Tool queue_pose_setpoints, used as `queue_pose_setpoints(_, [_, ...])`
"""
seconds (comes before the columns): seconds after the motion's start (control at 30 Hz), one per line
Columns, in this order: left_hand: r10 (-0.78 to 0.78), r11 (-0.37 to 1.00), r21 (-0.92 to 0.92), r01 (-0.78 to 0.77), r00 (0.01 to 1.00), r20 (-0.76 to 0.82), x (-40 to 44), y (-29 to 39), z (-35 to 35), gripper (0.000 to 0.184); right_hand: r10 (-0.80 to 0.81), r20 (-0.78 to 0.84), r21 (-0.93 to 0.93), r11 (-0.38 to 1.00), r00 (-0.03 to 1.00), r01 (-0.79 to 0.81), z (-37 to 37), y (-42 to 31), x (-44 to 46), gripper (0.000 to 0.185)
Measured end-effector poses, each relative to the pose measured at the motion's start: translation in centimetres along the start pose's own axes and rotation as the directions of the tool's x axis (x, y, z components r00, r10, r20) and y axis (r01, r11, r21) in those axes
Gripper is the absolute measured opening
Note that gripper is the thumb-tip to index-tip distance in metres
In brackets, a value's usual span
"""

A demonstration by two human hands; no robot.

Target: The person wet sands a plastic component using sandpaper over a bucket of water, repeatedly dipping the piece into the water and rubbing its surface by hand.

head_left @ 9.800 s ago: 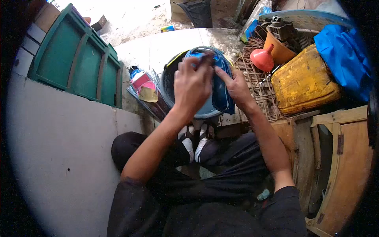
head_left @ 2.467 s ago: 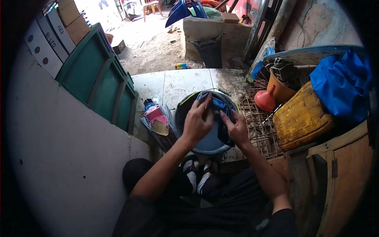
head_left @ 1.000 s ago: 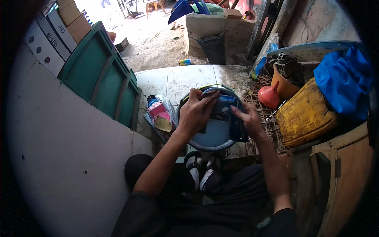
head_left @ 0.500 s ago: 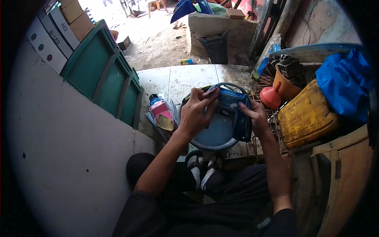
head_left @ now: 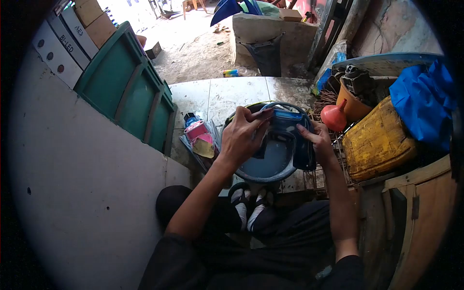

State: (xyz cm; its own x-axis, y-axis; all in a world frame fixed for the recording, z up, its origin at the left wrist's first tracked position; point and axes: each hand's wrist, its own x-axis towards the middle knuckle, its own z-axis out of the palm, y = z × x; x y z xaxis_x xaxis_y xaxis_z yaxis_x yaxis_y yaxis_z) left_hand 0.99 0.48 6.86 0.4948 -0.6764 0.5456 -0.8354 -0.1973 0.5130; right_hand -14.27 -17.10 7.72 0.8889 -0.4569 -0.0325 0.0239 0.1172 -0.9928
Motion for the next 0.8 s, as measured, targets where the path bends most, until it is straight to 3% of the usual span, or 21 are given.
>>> queue_pose_setpoints(0.1, [0.014,0.999,-0.051,-0.015,1.0,-0.021,0.3,0.1,0.3,0.026,0.01,-0.02,-0.025,1.0,1.0,-0.01,0.3,0.5,0.1,0.023])
queue_pose_setpoints(0.17, [0.021,1.0,-0.022,-0.021,1.0,0.009,0.4,0.3,0.9,0.026,-0.034,0.052,-0.108,0.993,0.998,0.039,1.0,1.5,0.1,0.023])
queue_pose_setpoints(0.3, [0.001,1.0,0.003,-0.001,1.0,-0.006,0.1,0.1,-0.1,0.023,-0.016,0.007,-0.055,0.998,1.0,0.017,0.4,0.0,0.0,0.024])
queue_pose_setpoints(0.37, [0.059,0.997,-0.042,-0.065,0.989,-0.135,0.3,0.1,0.8,0.02,-0.006,-0.008,-0.134,0.991,1.0,0.005,0.5,1.0,0.1,0.024])
queue_pose_setpoints(0.5, [0.091,0.985,-0.138,-0.101,0.993,-0.074,-0.6,1.3,1.6,0.025,-0.036,0.037,-0.136,0.99,0.999,0.04,2.3,1.6,-0.3,0.022])
queue_pose_setpoints(0.57, [-0.005,1.0,-0.007,0.005,1.0,0.021,-0.6,1.2,0.7,0.024,-0.038,-0.006,-0.182,0.983,0.999,0.036,2.5,1.3,-0.5,0.021])
queue_pose_setpoints(0.6, [-0.102,0.994,0.025,0.102,0.995,0.001,-0.2,0.7,0.7,0.026,-0.034,-0.008,-0.184,0.982,0.999,0.032,2.6,1.6,-0.5,0.021])
queue_pose_setpoints(0.63, [-0.1,0.995,0.023,0.1,0.995,0.003,-0.5,0.8,1.3,0.026,-0.078,-0.026,-0.229,0.971,0.997,0.07,2.8,2.1,-0.3,0.02])
queue_pose_setpoints(0.7, [-0.082,0.993,-0.09,0.074,0.992,-0.091,-0.9,1.6,2.2,0.027,-0.134,-0.043,-0.271,0.955,0.99,0.118,3.4,2.3,0.0,0.02])
queue_pose_setpoints(0.77, [-0.133,0.968,-0.208,0.141,0.99,0.053,-1.8,2.8,2.3,0.031,-0.141,-0.114,-0.292,0.951,0.983,0.103,4.4,2.6,-0.4,0.018])
queue_pose_setpoints(0.8, [-0.122,0.979,-0.16,0.124,0.992,0.027,-1.7,2.6,2.1,0.032,-0.164,-0.128,-0.318,0.941,0.978,0.116,4.5,2.9,-0.3,0.018])
